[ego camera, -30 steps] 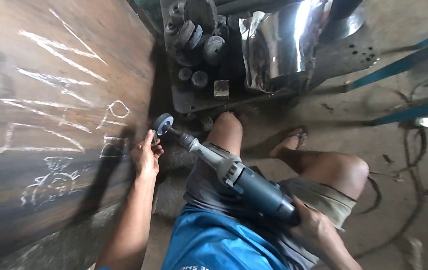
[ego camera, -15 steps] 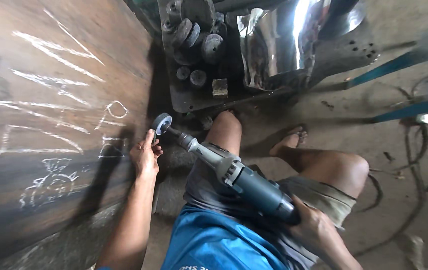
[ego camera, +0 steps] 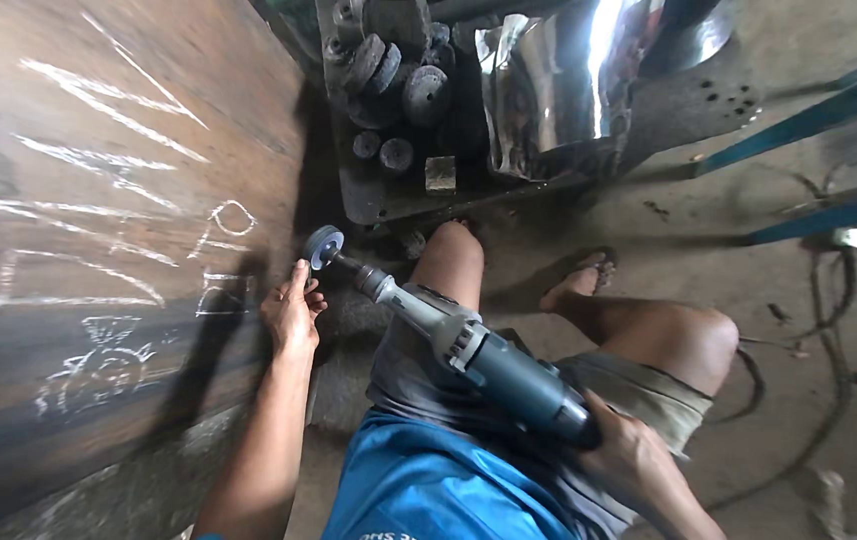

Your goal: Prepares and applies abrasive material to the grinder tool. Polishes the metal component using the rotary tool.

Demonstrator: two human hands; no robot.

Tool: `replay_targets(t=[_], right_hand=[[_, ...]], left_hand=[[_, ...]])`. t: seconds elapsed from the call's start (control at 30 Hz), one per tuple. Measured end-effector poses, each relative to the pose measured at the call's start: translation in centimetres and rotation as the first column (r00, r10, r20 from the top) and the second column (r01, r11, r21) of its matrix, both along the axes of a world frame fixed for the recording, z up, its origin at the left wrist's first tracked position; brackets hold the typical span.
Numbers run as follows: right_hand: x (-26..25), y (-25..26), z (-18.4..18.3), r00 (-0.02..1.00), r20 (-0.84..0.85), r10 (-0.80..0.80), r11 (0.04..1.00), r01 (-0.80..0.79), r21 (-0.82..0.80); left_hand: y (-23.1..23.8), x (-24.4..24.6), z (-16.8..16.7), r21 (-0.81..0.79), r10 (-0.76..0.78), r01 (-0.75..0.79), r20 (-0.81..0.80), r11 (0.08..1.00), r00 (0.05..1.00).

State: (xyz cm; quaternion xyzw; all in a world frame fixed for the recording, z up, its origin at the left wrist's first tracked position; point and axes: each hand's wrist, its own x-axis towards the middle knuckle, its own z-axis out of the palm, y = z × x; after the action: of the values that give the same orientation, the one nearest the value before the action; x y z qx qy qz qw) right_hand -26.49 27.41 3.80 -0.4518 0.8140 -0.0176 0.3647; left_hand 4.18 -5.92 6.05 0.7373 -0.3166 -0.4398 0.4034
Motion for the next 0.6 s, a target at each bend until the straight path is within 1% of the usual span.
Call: replay_targets(t=[0.6], right_hand=[[-0.01, 0.06, -0.13, 1.0, -0.006, 0.001, 1.0, -0.001, -0.019]], left_hand=[[-0.15, 0.03, -0.08, -0.03, 0.01, -0.01, 0.017, 1.0, 1.0]])
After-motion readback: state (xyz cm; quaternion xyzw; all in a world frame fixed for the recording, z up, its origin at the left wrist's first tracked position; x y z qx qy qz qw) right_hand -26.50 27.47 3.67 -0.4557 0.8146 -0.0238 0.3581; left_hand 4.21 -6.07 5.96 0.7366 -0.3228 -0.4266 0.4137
